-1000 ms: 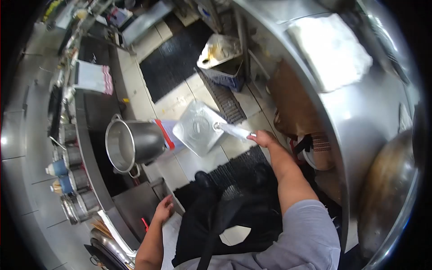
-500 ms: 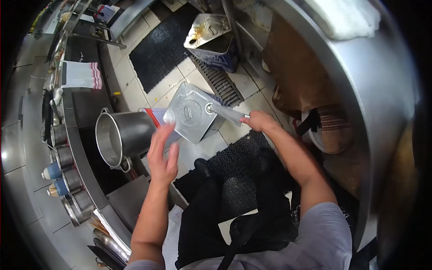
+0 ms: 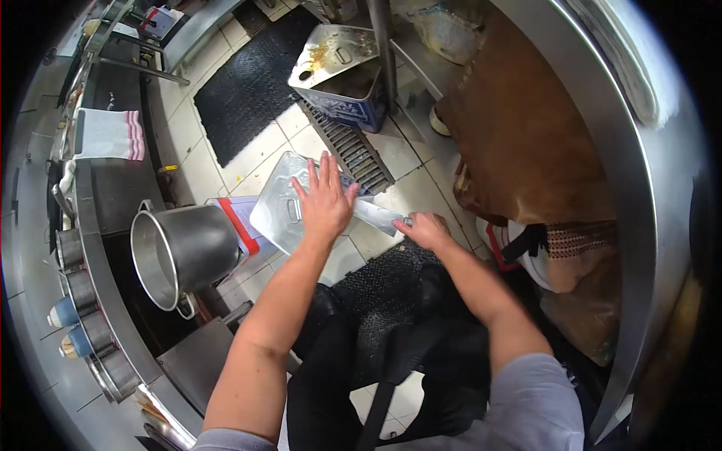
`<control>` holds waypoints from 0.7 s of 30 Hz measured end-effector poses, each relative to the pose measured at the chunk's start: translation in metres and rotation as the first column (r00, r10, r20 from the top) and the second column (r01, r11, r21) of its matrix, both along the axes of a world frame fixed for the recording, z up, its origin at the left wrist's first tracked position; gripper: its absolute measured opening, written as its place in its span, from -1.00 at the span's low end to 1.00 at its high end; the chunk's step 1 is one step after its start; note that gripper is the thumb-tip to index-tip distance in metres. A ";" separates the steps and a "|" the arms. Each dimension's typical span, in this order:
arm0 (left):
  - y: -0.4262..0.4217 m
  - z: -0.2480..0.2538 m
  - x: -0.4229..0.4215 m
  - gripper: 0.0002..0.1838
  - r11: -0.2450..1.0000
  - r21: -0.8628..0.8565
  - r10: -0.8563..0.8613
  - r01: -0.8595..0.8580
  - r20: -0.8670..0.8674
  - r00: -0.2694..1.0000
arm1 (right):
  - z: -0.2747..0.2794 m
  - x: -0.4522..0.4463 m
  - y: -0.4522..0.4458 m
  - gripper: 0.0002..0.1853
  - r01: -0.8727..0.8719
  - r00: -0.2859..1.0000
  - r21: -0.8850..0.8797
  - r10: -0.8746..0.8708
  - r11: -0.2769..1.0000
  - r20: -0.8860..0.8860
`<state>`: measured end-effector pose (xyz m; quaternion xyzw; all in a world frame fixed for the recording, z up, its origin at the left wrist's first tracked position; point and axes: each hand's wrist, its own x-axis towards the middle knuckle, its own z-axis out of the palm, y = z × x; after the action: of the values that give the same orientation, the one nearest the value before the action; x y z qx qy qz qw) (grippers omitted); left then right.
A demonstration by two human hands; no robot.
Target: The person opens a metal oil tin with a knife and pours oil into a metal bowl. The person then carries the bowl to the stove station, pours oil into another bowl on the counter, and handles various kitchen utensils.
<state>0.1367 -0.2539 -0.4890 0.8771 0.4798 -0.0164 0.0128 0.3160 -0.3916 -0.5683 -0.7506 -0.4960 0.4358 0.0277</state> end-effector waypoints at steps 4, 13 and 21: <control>0.012 0.005 -0.008 -0.27 0.997 -0.049 -0.060 0.051 -0.185 0.981 | -0.024 -0.017 0.023 -0.22 -0.143 0.989 0.139 0.145 0.980 -0.002; 0.015 0.020 -0.055 -0.35 0.990 -0.139 -0.014 0.019 0.035 0.999 | 0.004 -0.021 -0.022 -0.24 -0.059 0.998 -0.091 0.055 0.994 -0.040; 0.009 -0.013 -0.111 -0.40 0.981 -0.146 0.187 -0.132 0.487 0.853 | 0.043 -0.025 -0.059 -0.26 -0.002 1.000 -0.116 0.005 0.993 0.026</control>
<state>0.0258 -0.2450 -0.5022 0.8069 0.5296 0.1858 0.1843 0.2912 -0.4502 -0.5257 -0.7555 -0.4716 0.4542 -0.0233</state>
